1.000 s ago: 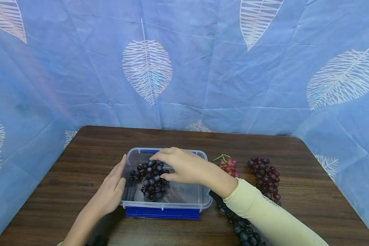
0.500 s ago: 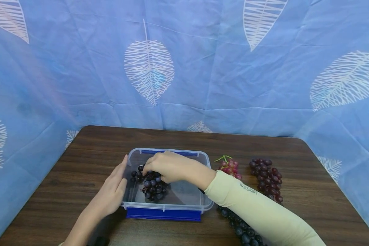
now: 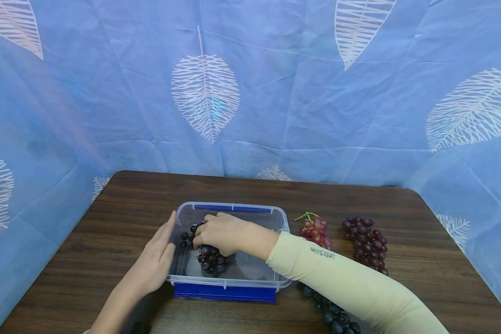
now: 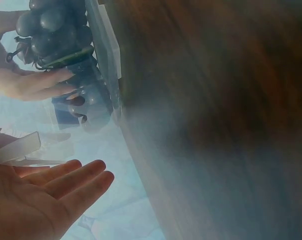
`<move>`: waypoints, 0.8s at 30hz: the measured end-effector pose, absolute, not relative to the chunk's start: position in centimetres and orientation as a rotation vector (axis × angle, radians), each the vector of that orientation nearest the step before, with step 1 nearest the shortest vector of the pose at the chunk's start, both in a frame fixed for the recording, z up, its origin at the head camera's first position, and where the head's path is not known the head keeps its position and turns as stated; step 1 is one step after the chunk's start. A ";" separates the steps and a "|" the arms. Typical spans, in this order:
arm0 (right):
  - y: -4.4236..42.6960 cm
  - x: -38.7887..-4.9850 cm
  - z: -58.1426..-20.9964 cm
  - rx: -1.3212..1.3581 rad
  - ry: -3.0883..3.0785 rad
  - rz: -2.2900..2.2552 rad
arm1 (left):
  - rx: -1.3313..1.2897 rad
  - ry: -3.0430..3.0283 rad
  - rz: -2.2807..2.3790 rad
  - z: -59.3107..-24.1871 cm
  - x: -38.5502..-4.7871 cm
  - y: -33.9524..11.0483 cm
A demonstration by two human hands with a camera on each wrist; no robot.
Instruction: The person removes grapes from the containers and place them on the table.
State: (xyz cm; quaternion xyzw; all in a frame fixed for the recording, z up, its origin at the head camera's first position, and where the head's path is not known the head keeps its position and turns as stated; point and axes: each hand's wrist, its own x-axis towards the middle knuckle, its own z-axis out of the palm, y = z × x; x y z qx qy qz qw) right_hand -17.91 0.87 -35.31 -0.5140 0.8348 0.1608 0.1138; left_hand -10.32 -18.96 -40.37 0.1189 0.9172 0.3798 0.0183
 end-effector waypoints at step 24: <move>0.8 -17.2 -37.0 -1.622 2.480 0.666 | 0.382 2.845 1.190 -40.3 -10.2 -18.9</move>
